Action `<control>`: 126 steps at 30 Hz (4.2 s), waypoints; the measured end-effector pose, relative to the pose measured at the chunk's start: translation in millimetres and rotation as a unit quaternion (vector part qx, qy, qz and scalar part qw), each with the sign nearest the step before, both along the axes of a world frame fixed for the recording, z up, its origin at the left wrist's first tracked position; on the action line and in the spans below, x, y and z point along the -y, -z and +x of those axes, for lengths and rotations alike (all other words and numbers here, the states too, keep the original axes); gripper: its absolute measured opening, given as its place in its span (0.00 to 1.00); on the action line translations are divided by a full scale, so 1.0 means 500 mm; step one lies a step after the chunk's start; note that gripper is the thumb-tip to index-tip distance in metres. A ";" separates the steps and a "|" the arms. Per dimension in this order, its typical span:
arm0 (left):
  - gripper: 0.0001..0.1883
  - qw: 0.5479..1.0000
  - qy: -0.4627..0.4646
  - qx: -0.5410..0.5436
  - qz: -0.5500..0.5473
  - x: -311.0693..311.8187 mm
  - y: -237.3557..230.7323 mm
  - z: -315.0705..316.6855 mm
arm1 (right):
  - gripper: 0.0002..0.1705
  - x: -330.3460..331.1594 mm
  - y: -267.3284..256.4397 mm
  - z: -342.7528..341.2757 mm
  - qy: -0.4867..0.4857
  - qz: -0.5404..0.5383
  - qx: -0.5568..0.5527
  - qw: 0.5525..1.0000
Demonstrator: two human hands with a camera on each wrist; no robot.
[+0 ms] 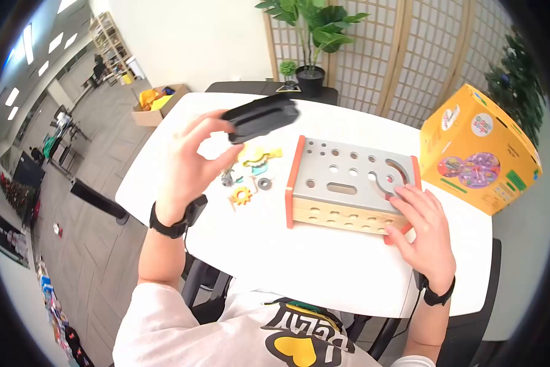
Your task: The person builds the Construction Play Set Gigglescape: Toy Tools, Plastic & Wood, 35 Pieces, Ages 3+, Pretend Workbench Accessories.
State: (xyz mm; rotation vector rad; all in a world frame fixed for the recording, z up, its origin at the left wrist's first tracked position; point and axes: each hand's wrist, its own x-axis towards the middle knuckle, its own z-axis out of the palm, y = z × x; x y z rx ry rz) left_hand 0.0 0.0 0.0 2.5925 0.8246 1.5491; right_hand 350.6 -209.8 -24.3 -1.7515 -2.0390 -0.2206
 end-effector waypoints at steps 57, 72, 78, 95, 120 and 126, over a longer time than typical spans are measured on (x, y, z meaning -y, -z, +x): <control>0.15 0.951 0.072 -0.258 -0.152 -0.732 0.005 -0.202 | 0.33 -0.488 0.042 -0.222 0.060 0.052 -0.154 0.985; 0.14 0.911 0.319 -0.262 -0.018 -0.498 -0.096 0.118 | 0.36 -0.476 0.047 -0.230 0.059 0.042 -0.136 0.988; 0.13 0.887 0.326 -0.318 0.073 -0.480 -0.064 0.197 | 0.37 -0.474 0.049 -0.227 0.058 0.037 -0.148 0.987; 0.09 0.873 0.340 -0.351 -0.015 -0.466 -0.076 0.274 | 0.37 -0.478 0.079 -0.202 0.050 0.042 -0.130 0.989; 0.06 0.869 0.399 -0.275 -0.097 -0.496 -0.041 0.334 | 0.38 -0.488 0.103 -0.148 0.053 0.035 -0.124 0.990; 0.06 0.864 0.302 -0.399 -0.054 -0.499 -0.056 0.334 | 0.38 -0.489 0.104 -0.144 0.055 0.031 -0.121 0.991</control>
